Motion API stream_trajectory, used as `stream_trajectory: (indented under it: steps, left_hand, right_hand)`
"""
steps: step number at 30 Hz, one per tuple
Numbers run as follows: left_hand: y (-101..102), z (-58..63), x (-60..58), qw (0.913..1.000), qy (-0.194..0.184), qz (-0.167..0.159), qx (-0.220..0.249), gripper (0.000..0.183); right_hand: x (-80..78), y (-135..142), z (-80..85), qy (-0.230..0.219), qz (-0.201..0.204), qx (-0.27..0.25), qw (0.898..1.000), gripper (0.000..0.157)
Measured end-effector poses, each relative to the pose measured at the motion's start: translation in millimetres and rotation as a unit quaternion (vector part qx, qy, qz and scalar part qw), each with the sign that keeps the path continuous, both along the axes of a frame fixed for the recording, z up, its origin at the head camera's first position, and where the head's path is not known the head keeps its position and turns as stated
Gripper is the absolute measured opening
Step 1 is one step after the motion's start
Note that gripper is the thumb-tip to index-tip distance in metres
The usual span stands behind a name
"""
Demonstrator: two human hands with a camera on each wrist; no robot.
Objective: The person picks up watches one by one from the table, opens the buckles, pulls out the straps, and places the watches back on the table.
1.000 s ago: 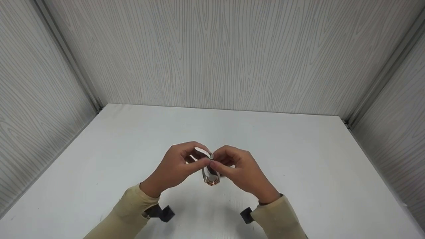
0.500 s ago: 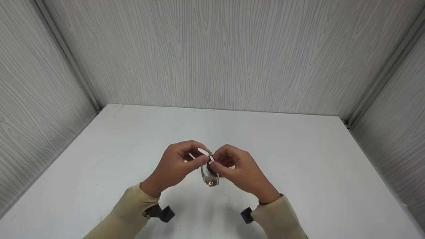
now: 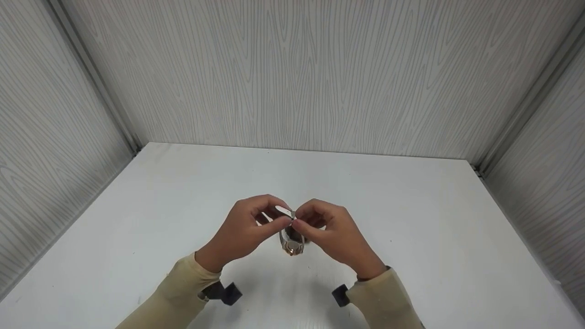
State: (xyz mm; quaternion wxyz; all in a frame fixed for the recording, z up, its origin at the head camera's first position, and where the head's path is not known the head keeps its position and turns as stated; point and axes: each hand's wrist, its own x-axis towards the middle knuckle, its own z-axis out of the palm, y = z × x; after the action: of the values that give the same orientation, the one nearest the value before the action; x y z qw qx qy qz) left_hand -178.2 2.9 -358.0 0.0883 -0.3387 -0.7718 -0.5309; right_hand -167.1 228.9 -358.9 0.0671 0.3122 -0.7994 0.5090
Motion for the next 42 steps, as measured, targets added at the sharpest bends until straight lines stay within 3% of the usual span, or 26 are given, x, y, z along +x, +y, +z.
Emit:
stream_trajectory:
  steps: [15,25,33,37,42]
  left_hand:
    - [-0.1,0.9,0.4,0.9997,-0.013,0.001,0.022,0.013]
    - [-4.2,-1.2,-5.0,0.9970,-0.019,0.035,0.067,0.012]
    - [-4.2,-3.0,-7.5,0.9975,-0.039,0.051,0.028,0.018]
    - [-5.4,-3.6,-8.1,0.9969,-0.023,0.075,0.001,0.026]
    - [-6.4,-3.1,-8.1,0.9954,-0.010,0.094,-0.011,0.020]
  right_hand:
    - [-1.5,0.8,-1.5,0.008,-0.005,-0.001,1.000,0.012]
    - [-2.5,0.2,-0.1,-0.032,-0.055,-0.012,0.998,0.005]
    - [-3.0,0.0,0.9,-0.048,-0.118,-0.032,0.991,0.012]
    - [-3.3,-0.2,2.3,-0.059,-0.133,-0.038,0.989,0.012]
    - [-3.7,-0.3,3.7,-0.067,-0.136,-0.044,0.987,0.014]
